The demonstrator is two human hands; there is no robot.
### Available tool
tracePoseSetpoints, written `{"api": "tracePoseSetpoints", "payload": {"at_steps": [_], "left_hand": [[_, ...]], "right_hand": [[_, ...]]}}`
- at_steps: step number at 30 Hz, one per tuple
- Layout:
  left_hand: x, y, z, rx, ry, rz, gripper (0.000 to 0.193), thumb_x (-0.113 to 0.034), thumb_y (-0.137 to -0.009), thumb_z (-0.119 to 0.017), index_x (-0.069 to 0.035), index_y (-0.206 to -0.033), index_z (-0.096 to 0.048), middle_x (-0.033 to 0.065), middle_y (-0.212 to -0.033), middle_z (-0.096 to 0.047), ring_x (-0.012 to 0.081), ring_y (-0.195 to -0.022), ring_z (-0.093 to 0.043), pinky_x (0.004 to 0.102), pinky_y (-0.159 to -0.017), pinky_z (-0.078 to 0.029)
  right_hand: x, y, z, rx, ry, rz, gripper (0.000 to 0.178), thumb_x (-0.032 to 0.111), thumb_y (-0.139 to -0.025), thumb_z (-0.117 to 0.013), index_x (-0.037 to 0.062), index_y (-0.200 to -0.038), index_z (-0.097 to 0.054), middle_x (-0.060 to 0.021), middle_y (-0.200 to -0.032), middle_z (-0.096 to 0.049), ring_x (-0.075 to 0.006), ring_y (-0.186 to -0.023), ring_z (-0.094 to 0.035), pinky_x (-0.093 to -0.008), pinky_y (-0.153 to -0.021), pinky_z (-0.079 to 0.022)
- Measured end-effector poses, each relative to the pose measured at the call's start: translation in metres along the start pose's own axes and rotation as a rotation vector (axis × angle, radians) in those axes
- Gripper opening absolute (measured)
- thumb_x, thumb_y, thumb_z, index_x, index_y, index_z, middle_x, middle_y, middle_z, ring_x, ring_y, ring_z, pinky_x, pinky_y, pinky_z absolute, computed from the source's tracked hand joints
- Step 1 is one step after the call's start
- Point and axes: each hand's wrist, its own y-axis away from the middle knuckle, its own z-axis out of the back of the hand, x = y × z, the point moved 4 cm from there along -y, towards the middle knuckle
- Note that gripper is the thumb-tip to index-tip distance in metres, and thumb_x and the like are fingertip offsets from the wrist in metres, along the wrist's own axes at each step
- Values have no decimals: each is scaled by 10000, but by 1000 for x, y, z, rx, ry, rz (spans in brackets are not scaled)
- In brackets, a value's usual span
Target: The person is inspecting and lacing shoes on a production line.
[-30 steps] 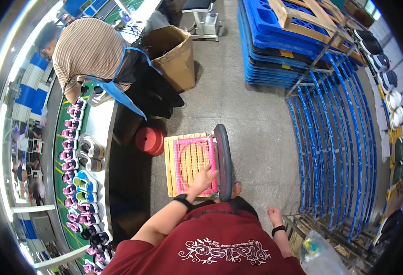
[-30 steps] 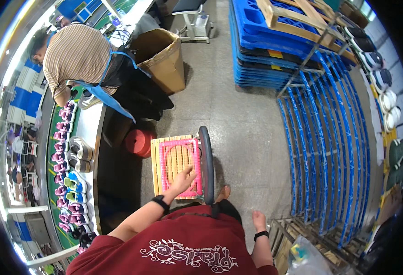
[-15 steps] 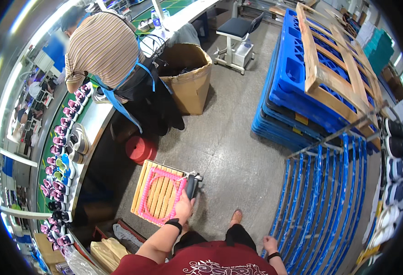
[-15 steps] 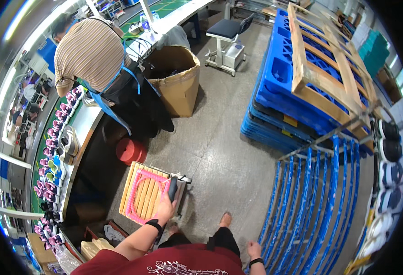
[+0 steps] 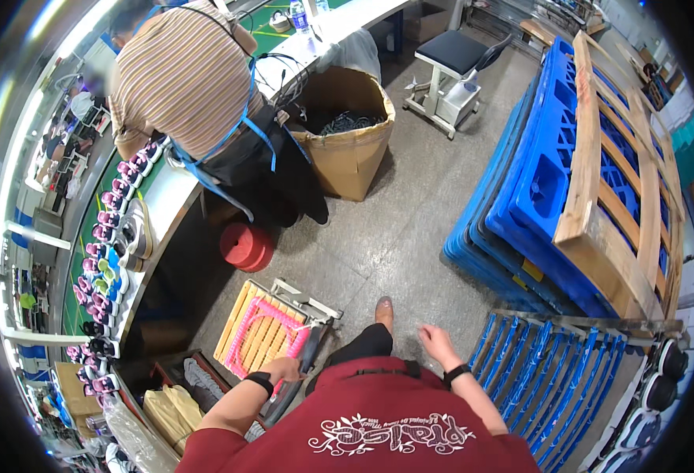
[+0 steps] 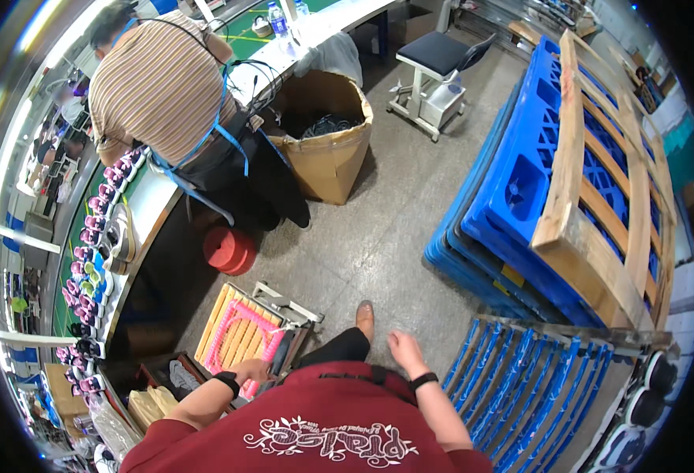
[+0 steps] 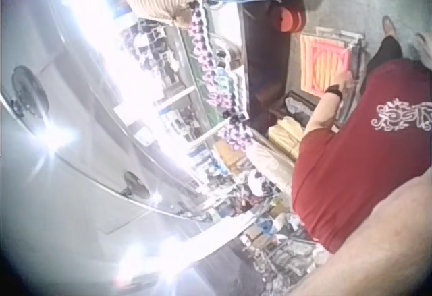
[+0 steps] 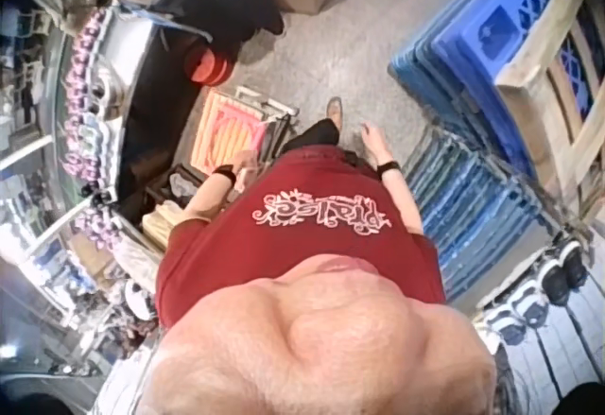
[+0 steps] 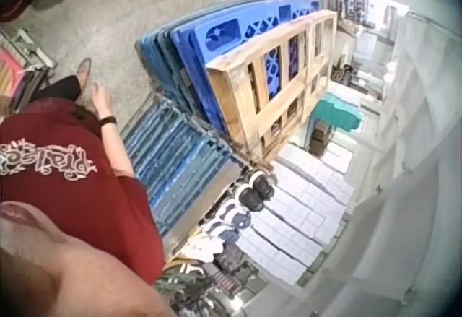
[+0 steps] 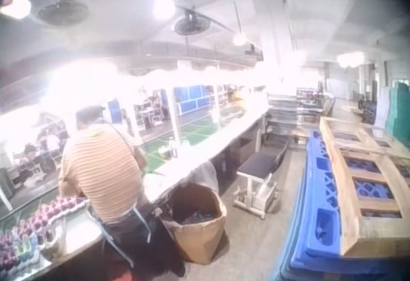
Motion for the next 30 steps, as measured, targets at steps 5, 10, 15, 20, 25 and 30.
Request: {"api": "tracePoseSetpoints", "payload": {"at_steps": [5,10,15,20,25,30], "left_hand": [[-46,-29,194,-607,222,-61,347,-317,-828,-564,-56,-1049,-619,188,-964,-643,364,-894,-614,439,-767,-493],[-146,-44,385,-902,412,-408,317,-238,-851,-575,-39,-1095,-603,193,-950,-647,344,-872,-631,393,-755,-503],[-178,-84,513,-912,468,-487,321,-213,-866,-586,-19,-1122,-590,184,-933,-656,304,-860,-652,351,-742,-511],[-164,-114,610,-926,402,-442,316,-241,-879,-587,-24,-1108,-601,165,-914,-663,269,-829,-661,336,-727,-515],[-154,-136,706,-956,694,-336,301,-252,-882,-587,-32,-1085,-617,141,-895,-671,219,-783,-655,322,-690,-499],[-155,-188,798,-930,581,-420,290,-259,-871,-579,-57,-1073,-625,157,-876,-667,262,-803,-653,351,-734,-492]], "right_hand": [[89,-111,78,20,44,184,264,186,-826,-557,51,-1042,-630,-203,-981,-624,-382,-933,-591,-429,-820,-474],[164,-226,157,-27,-51,296,245,143,-834,-560,27,-1043,-613,-195,-963,-615,-343,-915,-600,-396,-799,-482],[193,-326,228,-85,-108,429,265,123,-835,-573,20,-1078,-591,-181,-953,-623,-327,-885,-612,-383,-778,-490],[184,-420,280,-113,-90,258,265,127,-824,-593,36,-1073,-598,-178,-962,-638,-311,-881,-634,-373,-778,-506],[191,-499,313,56,10,248,256,136,-822,-595,40,-1060,-602,-184,-925,-644,-324,-868,-634,-391,-777,-508],[193,-581,345,41,167,236,272,151,-797,-638,54,-1051,-615,-193,-976,-639,-309,-907,-636,-394,-818,-498]]}}
